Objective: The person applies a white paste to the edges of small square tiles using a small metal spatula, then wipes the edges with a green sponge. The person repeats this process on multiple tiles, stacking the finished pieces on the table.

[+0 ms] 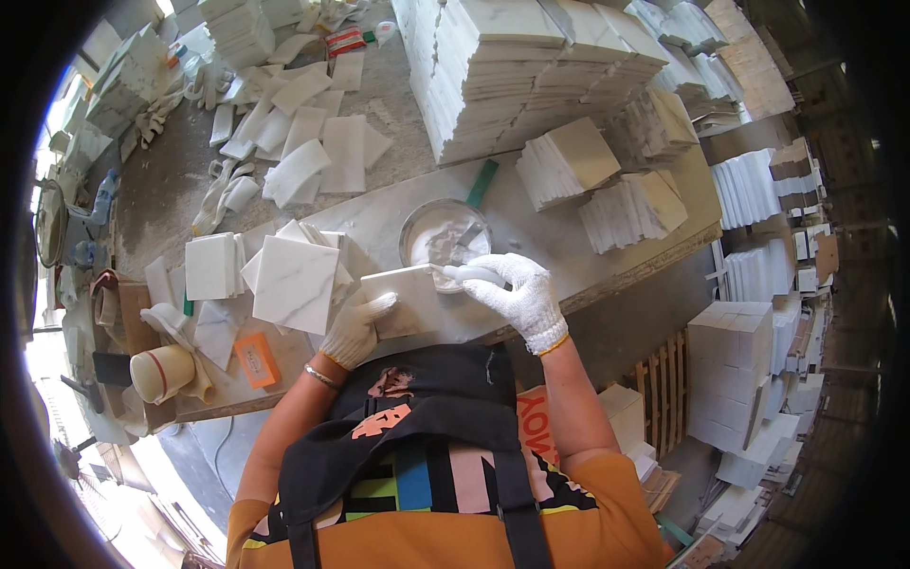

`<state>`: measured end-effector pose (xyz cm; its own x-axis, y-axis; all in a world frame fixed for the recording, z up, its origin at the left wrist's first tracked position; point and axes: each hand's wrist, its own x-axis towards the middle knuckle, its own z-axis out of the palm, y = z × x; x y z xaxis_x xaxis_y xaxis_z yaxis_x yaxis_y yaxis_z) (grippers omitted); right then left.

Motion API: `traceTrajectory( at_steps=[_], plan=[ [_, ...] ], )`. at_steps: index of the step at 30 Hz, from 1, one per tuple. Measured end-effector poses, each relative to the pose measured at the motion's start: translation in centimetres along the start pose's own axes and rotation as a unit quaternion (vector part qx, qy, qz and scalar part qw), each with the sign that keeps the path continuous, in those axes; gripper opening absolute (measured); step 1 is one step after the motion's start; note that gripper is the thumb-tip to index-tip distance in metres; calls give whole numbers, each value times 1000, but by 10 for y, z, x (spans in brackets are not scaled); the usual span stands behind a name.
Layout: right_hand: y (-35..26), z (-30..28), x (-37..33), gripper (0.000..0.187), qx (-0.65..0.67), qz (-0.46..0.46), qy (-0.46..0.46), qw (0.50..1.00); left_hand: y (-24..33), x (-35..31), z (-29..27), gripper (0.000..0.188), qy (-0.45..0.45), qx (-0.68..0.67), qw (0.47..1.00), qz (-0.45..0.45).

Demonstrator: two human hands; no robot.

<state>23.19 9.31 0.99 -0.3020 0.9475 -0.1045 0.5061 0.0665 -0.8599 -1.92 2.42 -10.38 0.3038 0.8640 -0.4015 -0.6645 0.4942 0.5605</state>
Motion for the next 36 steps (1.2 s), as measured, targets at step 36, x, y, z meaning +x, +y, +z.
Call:
traceTrajectory(
  at_steps=[36],
  plan=[
    [-7, -1, 7, 23, -92, -66, 17, 993, 1, 0, 2, 36, 10, -16, 1000, -14]
  ],
)
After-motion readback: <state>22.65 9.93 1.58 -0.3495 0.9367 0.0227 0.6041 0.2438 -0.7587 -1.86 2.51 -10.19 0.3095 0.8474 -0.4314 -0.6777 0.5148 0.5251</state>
